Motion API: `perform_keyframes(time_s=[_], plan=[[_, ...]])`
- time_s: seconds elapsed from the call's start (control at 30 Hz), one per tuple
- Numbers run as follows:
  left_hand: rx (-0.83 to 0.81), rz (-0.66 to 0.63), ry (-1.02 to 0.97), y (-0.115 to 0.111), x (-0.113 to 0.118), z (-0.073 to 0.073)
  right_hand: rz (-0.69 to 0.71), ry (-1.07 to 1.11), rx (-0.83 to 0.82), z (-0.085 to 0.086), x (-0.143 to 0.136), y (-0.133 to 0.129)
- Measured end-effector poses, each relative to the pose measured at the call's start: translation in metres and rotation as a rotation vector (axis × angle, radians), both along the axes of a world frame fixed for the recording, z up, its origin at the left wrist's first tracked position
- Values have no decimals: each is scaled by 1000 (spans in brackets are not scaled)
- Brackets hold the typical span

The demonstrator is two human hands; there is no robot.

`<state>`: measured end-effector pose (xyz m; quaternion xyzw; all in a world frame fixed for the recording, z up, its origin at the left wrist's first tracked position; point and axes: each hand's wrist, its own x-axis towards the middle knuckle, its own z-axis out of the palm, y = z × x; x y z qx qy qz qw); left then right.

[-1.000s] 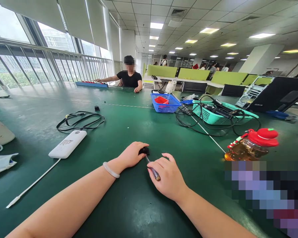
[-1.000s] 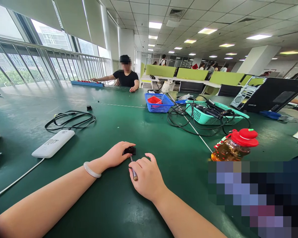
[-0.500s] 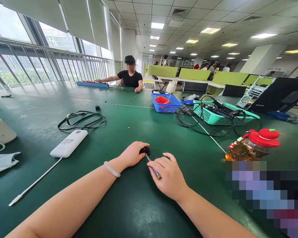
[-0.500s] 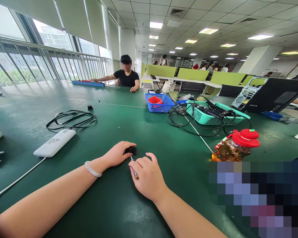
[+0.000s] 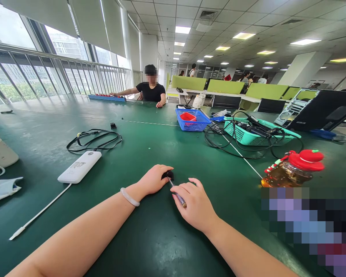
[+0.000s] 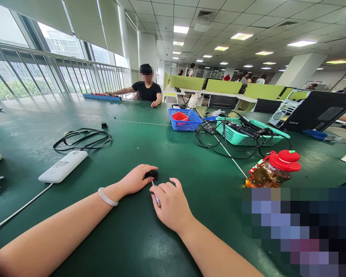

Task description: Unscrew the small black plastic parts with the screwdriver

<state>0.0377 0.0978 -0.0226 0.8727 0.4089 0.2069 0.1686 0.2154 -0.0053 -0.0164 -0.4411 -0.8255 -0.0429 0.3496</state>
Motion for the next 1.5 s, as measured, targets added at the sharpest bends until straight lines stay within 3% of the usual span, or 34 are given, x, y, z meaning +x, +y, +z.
perform_keyframes(time_s=[0.17, 0.37, 0.5, 0.6, 0.8, 1.13, 1.33, 1.5], plan=[[-3, -7, -3, 0, 0, 1, -52, 235, -56, 1, 4, 6], [-4, -7, -22, -1, 0, 2, -97, 542, -270, 1, 14, 16], [-13, -1, -25, -2, 0, 3, -100, 632, -323, -1, 15, 19], [-16, 3, -18, -1, 0, 3, -84, 542, -252, -2, 13, 17], [-19, 11, -11, 0, 0, 1, 59, 154, -84, -1, 5, 6], [-29, 15, 2, -3, 2, 6, 175, -161, -150, 0, 1, -1], [-22, 20, -6, -3, 2, 5, 205, -189, -205, 1, 2, -2], [-32, 18, -12, -2, 3, 4, 175, -30, -154, 0, 1, -2]])
